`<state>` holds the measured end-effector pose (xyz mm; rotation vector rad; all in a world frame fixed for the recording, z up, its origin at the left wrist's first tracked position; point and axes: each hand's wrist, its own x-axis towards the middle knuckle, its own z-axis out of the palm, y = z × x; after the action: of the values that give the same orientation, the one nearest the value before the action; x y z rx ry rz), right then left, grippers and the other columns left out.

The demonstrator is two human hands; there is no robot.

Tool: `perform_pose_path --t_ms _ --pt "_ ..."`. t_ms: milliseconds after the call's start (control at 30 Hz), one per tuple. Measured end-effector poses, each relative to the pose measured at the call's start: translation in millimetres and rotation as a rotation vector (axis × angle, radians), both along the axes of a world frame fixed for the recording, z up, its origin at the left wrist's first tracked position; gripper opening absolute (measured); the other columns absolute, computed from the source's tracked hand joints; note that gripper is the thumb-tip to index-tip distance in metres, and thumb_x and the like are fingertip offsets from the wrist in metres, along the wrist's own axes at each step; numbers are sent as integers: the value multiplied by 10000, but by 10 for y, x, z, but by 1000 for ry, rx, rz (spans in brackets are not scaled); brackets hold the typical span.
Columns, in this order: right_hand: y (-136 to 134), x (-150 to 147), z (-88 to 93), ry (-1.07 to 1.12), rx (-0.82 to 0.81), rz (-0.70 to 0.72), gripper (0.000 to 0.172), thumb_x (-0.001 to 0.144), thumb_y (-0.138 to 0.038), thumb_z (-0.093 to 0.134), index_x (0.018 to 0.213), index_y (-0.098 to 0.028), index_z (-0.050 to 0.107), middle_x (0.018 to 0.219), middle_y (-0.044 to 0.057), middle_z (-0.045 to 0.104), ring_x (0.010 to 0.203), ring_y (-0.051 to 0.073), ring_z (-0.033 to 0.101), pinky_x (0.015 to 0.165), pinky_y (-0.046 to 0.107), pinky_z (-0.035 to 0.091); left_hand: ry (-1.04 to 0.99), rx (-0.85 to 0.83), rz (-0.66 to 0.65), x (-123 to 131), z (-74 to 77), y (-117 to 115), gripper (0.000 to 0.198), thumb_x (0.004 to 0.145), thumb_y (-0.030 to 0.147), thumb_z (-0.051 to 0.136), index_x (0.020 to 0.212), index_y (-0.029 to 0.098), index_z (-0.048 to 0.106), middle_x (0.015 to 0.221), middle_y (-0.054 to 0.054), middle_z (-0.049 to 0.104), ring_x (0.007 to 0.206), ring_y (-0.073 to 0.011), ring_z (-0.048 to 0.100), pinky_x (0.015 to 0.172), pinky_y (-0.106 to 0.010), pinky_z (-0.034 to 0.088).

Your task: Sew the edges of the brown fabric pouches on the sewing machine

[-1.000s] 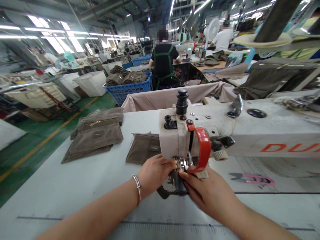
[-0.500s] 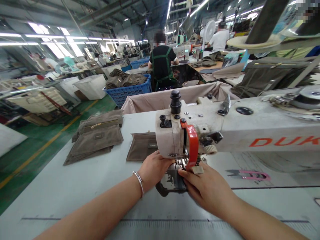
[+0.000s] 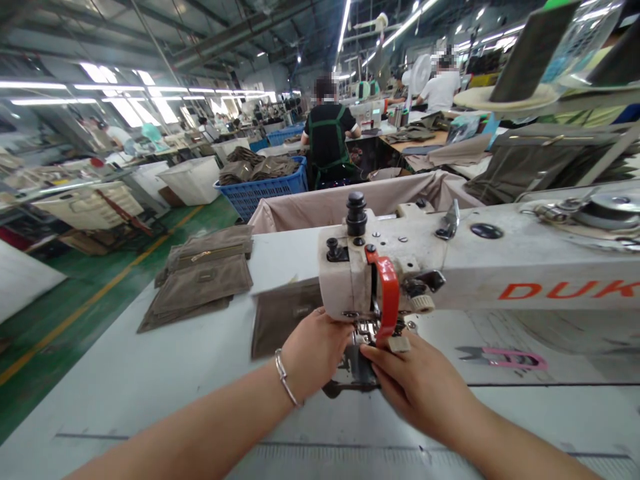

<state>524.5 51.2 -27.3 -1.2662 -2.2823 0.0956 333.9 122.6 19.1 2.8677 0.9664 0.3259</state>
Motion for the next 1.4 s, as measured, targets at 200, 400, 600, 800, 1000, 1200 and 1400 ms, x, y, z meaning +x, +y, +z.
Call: perform_pose_path --t_ms 200,400,600,800,1000,1200,1400 --pt "-22 28 28 54 -75 7 328 857 -114 484 1152 -197 602 1004 90 613 935 249 544 788 417 503 -13 -253 29 -17 94 -315 143 832 87 583 939 168 633 1064 -62 627 1059 -234 561 995 -406 458" --pt "-23 50 20 76 -70 43 310 863 -125 472 1128 -202 613 1022 90 612 964 251 544 815 435 501 -82 -269 79 -68 33 -378 309 834 5 481 1042 192 612 1104 -56 572 1058 -206 535 986 -386 458" --pt "-133 -4 124 126 -129 -8 237 893 -190 498 1060 -230 662 965 99 612 1009 281 542 862 497 483 -113 -34 591 -603 -25 -586 440 733 354 692 1111 184 546 1180 -108 508 1130 -350 470 983 -592 385" --pt "-317 -432 219 1091 -698 -141 280 861 -279 558 1135 -229 537 1070 71 606 839 182 627 658 300 536 -662 -788 709 -741 -152 -591 306 796 371 618 983 199 448 943 -60 624 893 -263 640 807 -437 521" --pt "-559 -653 225 1517 -1120 -230 612 780 -449 660 1259 -201 372 608 -93 496 329 34 281 320 164 188 -768 -1047 623 -834 -49 -686 569 821 435 596 1276 146 413 1062 -135 650 900 -284 670 778 -440 558" --pt "-1171 -650 -255 1250 -1153 -110 308 790 -372 610 998 -220 442 605 -55 576 435 81 453 391 168 262 -193 32 110 -802 -81 -1238 373 856 298 610 1225 247 580 1332 -114 518 1160 -300 541 938 -428 517" --pt "-1424 -521 -282 510 -376 -131 132 889 -141 470 935 -234 552 827 25 632 704 175 588 612 275 459 -205 -49 -128 -571 -174 -1360 261 926 103 442 1105 163 622 1031 -68 681 938 -183 634 859 -290 559"
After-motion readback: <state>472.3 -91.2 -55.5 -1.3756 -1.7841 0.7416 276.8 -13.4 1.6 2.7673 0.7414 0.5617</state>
